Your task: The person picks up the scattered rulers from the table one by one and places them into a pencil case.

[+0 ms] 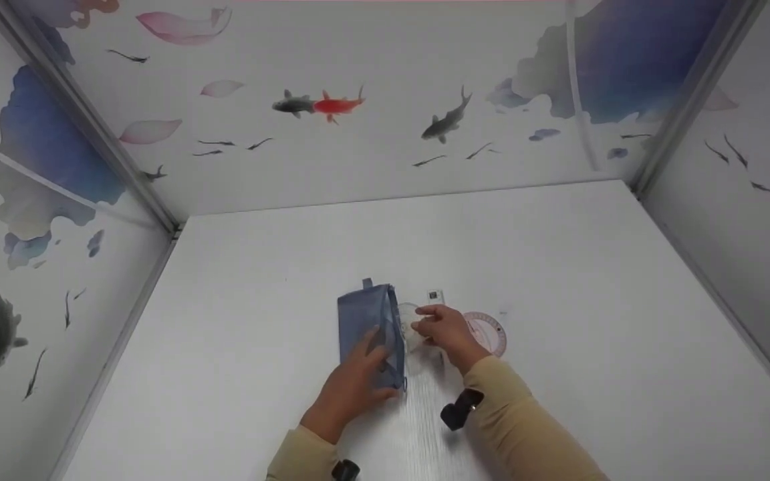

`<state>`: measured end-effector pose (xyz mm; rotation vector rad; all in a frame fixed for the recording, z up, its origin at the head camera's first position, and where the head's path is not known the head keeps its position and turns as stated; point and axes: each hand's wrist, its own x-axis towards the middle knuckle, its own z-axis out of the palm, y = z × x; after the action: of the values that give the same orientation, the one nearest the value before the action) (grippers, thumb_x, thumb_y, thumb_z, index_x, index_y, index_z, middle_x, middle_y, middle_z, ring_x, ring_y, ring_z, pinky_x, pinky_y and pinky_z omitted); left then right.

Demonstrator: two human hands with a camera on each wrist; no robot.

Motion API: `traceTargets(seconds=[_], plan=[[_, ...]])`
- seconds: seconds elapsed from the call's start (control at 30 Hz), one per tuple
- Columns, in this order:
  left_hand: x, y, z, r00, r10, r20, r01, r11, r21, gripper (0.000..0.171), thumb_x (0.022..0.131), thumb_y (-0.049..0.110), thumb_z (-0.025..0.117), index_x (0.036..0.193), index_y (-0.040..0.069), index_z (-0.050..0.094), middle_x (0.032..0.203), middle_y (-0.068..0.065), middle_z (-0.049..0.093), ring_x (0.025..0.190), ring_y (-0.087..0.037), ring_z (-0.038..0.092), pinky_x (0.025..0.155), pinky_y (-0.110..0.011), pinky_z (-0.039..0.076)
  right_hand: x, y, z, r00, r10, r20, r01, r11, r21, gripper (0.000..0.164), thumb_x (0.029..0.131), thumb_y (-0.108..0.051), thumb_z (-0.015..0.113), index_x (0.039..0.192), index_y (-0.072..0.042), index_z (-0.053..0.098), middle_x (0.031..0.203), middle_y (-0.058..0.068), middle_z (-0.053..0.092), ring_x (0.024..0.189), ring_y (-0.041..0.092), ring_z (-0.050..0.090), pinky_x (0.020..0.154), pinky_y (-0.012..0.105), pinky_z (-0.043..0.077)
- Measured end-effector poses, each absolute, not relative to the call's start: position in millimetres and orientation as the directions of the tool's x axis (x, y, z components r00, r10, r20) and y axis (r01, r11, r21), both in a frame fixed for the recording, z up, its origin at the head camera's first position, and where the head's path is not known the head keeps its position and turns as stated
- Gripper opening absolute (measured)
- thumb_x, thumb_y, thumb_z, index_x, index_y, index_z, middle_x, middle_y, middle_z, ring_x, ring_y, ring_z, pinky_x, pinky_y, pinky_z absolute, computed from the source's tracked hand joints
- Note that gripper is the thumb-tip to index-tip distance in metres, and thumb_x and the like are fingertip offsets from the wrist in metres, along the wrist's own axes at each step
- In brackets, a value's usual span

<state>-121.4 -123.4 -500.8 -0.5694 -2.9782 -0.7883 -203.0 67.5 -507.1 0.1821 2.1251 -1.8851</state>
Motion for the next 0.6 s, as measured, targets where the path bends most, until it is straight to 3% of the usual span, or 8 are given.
traceTargets(seconds=[0.4,0.6], plan=[[-120,-124,-499,-0.930,0.352,0.101,0.356,0.802,0.479,0.058,0.074,0.029,0.084,0.121,0.013,0.056,0.153,-0.018,0.031,0.116,-0.032,0.056,0.075,-0.040,0.054,-201,56,-507,-0.951,-0.123,-0.284,0.262,0.166,-0.951,0.037,0.088,-0.006,0.066,0.122,0.006,0.059,0.099,0.014,0.064,0.082,0.018,0.060,0.072,0.032,0.054],[-120,-124,-499,-0.931,0.350,0.100,0.352,0.796,0.492,0.057,0.074,0.028,0.084,0.120,0.013,0.055,0.153,-0.018,0.031,0.123,-0.035,0.052,0.081,-0.043,0.054,-200,52,-509,-0.950,-0.132,-0.283,0.254,0.198,-0.947,0.036,0.087,-0.006,0.066,0.121,0.006,0.060,0.095,0.013,0.065,0.078,0.018,0.060,0.071,0.033,0.054]])
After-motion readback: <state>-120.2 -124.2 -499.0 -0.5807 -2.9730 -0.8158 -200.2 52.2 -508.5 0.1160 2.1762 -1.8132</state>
